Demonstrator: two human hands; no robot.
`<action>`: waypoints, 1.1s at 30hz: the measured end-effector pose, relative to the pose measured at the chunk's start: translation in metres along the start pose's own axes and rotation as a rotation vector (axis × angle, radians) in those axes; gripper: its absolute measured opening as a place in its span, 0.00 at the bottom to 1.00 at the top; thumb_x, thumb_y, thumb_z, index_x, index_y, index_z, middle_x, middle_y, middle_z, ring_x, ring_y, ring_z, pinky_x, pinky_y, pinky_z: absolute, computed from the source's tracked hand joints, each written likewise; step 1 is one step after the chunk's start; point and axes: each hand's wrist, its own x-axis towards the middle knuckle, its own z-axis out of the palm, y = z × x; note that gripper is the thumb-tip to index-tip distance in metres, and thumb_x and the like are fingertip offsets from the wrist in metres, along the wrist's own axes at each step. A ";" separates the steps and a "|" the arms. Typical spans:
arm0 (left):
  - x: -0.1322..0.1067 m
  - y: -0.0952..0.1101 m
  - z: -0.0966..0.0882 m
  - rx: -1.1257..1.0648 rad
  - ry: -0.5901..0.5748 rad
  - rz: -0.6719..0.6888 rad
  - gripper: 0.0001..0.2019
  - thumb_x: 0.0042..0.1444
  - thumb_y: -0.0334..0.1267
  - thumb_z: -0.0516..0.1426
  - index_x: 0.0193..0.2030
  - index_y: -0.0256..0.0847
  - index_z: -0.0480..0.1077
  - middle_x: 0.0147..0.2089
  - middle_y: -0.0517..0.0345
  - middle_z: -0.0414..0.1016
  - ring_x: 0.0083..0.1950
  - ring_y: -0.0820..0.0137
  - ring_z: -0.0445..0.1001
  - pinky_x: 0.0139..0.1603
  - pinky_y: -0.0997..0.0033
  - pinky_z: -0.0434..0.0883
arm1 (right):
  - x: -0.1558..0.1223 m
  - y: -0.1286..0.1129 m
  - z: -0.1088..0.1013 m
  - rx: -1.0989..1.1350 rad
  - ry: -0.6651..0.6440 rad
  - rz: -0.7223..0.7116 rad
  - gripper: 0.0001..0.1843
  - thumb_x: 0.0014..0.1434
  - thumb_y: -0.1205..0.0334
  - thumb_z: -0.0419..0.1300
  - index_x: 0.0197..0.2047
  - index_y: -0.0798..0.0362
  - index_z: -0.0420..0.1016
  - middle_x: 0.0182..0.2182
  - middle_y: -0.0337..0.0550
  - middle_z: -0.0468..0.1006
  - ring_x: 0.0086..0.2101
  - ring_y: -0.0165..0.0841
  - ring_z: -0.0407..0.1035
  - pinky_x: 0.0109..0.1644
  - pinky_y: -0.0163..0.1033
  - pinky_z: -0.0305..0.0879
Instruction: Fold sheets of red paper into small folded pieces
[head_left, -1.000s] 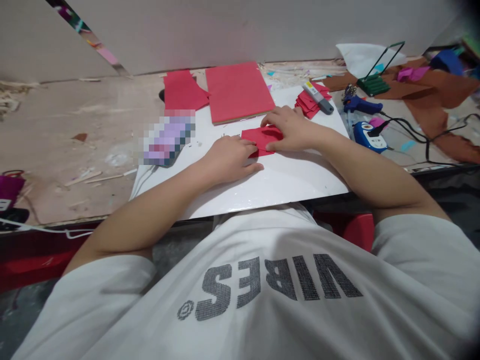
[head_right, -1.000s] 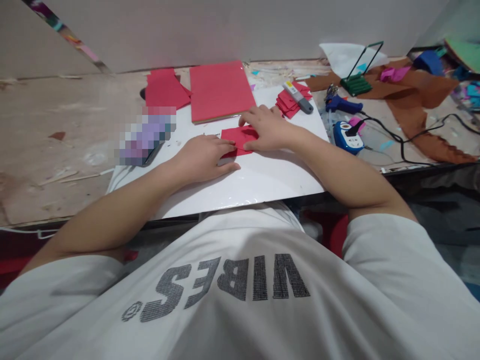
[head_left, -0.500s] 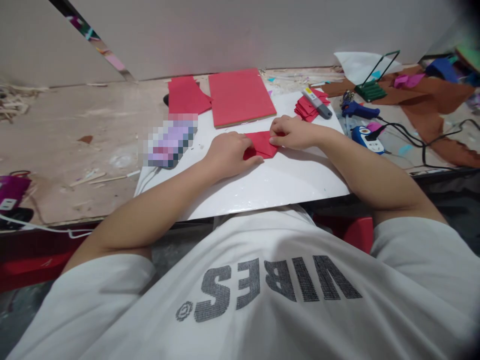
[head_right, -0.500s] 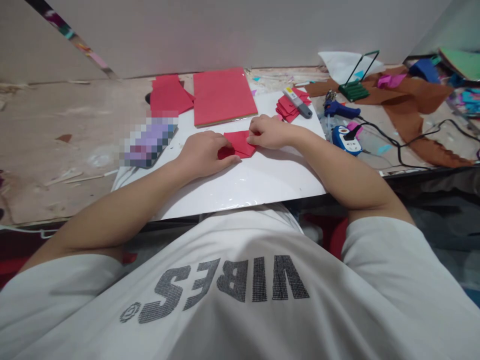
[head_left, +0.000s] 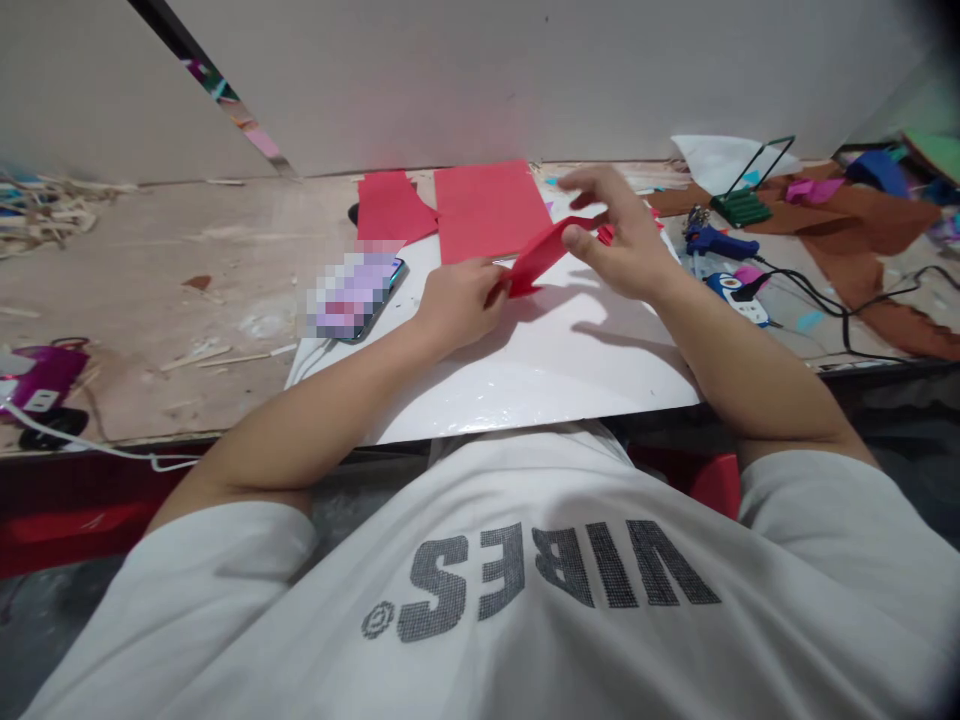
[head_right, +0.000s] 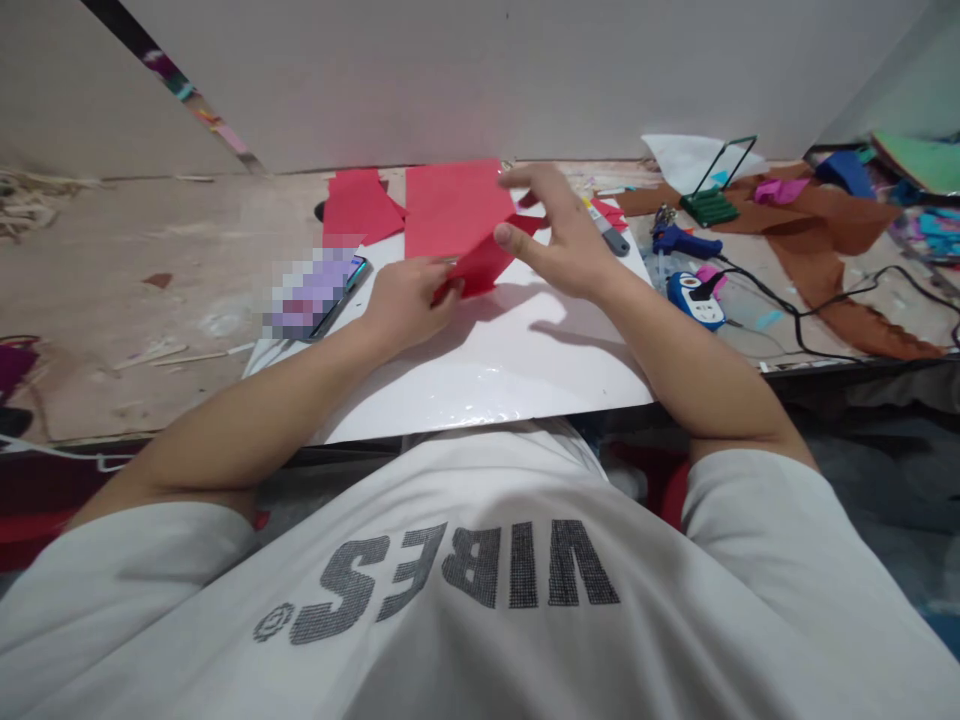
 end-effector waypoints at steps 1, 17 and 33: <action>0.002 -0.004 0.000 -0.134 0.076 -0.047 0.11 0.76 0.42 0.63 0.39 0.44 0.81 0.40 0.49 0.85 0.40 0.58 0.77 0.45 0.51 0.63 | 0.000 0.000 -0.002 -0.035 0.070 -0.003 0.47 0.85 0.27 0.64 0.95 0.38 0.66 0.82 0.67 0.82 0.74 0.67 0.80 0.70 0.66 0.82; 0.006 -0.013 0.016 -1.138 0.021 -0.435 0.24 0.62 0.62 0.77 0.48 0.50 0.76 0.33 0.63 0.77 0.32 0.70 0.73 0.31 0.65 0.70 | 0.014 0.022 0.043 0.744 -0.191 0.148 0.47 0.53 0.25 0.89 0.64 0.42 0.82 0.50 0.48 0.94 0.52 0.54 0.90 0.55 0.60 0.91; -0.004 -0.028 0.005 -0.940 -0.349 -0.233 0.41 0.54 0.36 0.82 0.74 0.46 0.77 0.34 0.65 0.85 0.27 0.68 0.80 0.34 0.66 0.71 | 0.004 0.011 0.016 -0.120 -0.398 -0.094 0.21 0.74 0.45 0.73 0.63 0.45 0.92 0.58 0.55 0.92 0.59 0.57 0.83 0.61 0.56 0.76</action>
